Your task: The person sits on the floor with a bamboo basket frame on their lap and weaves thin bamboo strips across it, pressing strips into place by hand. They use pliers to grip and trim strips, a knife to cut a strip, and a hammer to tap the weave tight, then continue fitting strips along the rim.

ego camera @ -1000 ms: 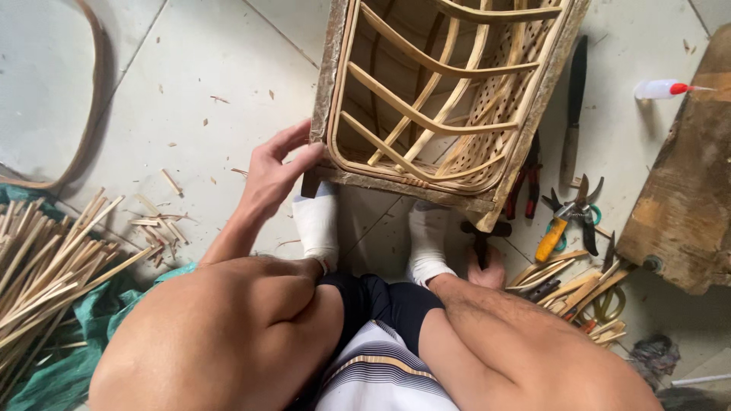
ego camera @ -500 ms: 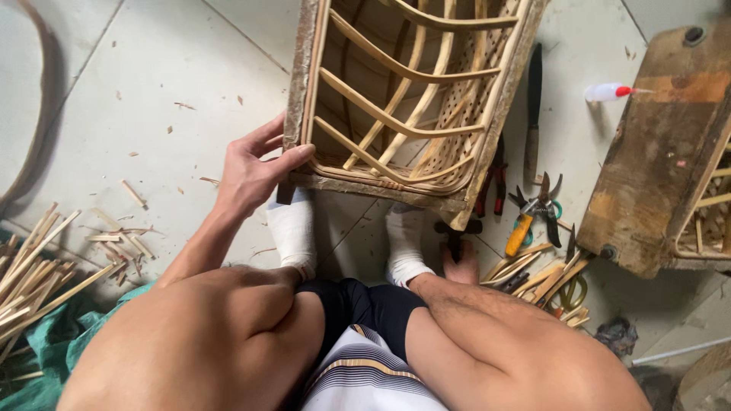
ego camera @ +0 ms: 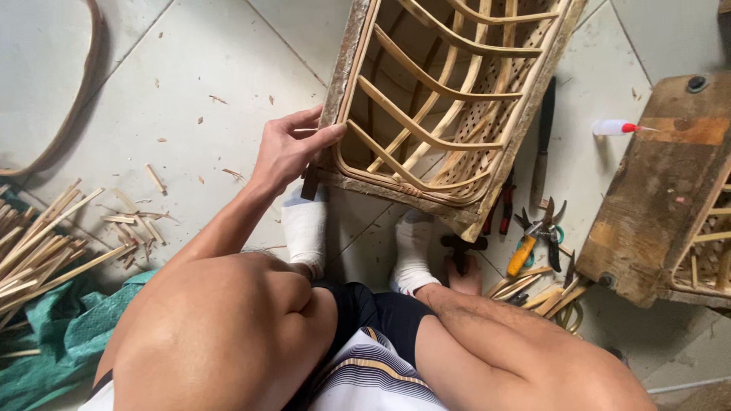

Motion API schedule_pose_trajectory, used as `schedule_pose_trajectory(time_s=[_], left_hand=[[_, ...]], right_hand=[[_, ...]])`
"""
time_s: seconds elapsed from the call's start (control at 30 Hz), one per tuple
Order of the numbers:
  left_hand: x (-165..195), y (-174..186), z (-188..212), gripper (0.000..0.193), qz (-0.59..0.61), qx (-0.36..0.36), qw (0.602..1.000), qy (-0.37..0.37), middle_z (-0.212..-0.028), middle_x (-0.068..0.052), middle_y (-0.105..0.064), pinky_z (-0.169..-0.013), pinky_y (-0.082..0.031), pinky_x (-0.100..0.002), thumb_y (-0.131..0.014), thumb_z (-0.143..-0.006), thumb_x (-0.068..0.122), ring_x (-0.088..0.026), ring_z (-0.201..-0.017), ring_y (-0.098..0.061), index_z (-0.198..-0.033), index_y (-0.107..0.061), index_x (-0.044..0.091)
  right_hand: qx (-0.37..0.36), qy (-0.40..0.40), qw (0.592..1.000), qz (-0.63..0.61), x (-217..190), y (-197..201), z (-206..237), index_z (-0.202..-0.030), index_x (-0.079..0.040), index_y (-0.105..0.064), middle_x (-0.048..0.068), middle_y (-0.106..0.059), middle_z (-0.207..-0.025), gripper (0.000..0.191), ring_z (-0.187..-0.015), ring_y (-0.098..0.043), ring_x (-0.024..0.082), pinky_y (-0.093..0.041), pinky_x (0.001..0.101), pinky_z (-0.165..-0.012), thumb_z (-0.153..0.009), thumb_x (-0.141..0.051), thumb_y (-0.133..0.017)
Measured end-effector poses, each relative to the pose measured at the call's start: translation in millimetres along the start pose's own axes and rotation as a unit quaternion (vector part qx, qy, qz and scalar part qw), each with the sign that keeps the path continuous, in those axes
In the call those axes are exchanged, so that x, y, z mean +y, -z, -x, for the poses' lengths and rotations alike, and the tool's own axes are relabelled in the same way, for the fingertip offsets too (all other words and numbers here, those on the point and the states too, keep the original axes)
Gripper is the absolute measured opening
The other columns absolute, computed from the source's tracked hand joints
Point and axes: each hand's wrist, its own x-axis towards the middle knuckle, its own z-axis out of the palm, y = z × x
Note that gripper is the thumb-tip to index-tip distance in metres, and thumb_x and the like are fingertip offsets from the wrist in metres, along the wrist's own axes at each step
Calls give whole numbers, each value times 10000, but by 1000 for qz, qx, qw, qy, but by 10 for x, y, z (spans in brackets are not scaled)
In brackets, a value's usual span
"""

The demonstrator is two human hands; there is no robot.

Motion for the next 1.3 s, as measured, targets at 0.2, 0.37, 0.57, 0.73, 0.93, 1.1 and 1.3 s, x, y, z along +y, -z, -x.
schedule_pose_trajectory(time_s=[0.2, 0.37, 0.57, 0.73, 0.93, 1.1, 1.3], left_hand=[[-18, -6, 61, 542, 49, -31, 998, -26, -1067, -122, -775, -752, -561, -241, -798, -889, 273, -104, -881, -698, -1346, -677, 7], [-6, -40, 150, 484, 55, -26, 998, -29, -1124, -122, -755, -835, -595, -270, -775, -919, 206, -138, -962, -716, -1331, -669, -25], [-32, -96, 245, 481, 75, -11, 996, -49, -1195, -157, -734, -918, -568, -271, -775, -950, 156, -157, -1044, -703, -1357, -647, -65], [-139, -99, 238, 470, 19, 7, 998, -59, -1191, -158, -736, -932, -561, -266, -764, -976, 152, -149, -1054, -694, -1377, -643, -63], [-366, -52, 352, 412, -238, 106, 931, -256, -1372, -151, -657, -1112, -514, -358, -749, -1055, 176, -239, -1282, -620, -1427, -636, 39], [-386, -29, 458, 674, -450, 5, 715, -534, -1455, -152, -573, -1208, -367, -497, -864, -915, 310, -282, -1391, -505, -1483, -558, 117], [-261, -202, 455, 653, -518, -98, 664, -530, -1398, -109, -624, -1203, -356, -500, -759, -884, 137, -269, -1347, -561, -1493, -527, 175]], right_hand=[[2, -21, 1000, 17, 40, 117, 118, -869, -69, -697, 166, -663, -742, 225, -681, -663, 355, -536, 450, -623, -948, -281, -693], [4, -38, 999, 27, 199, 226, 204, -843, -70, -695, 166, -656, -727, 242, -671, -658, 366, -534, 456, -615, -953, -286, -686], [36, -46, 997, 42, 670, 726, 116, -812, -71, -693, 167, -647, -709, 266, -660, -653, 380, -531, 462, -607, -959, -292, -678], [102, -63, 987, -106, 818, 1159, -217, -801, -42, -685, 65, -683, -668, 341, -584, -646, 147, -528, 324, -550, -1002, -317, -704], [138, 50, 926, -347, 413, 1091, -191, -1195, 10, -663, 131, -696, -1013, 289, -861, -689, 167, -582, 256, -745, -1039, -229, -706], [165, 275, 933, -162, -40, 832, 24, -1536, 49, -365, 280, -494, -1440, 843, -1258, -568, 376, -535, 372, -1025, -898, -288, -802], [34, 129, 911, -391, -281, 662, -66, -1563, 61, -317, 151, -622, -1378, 776, -1216, -604, 216, -485, 305, -1059, -1002, -295, -720]])
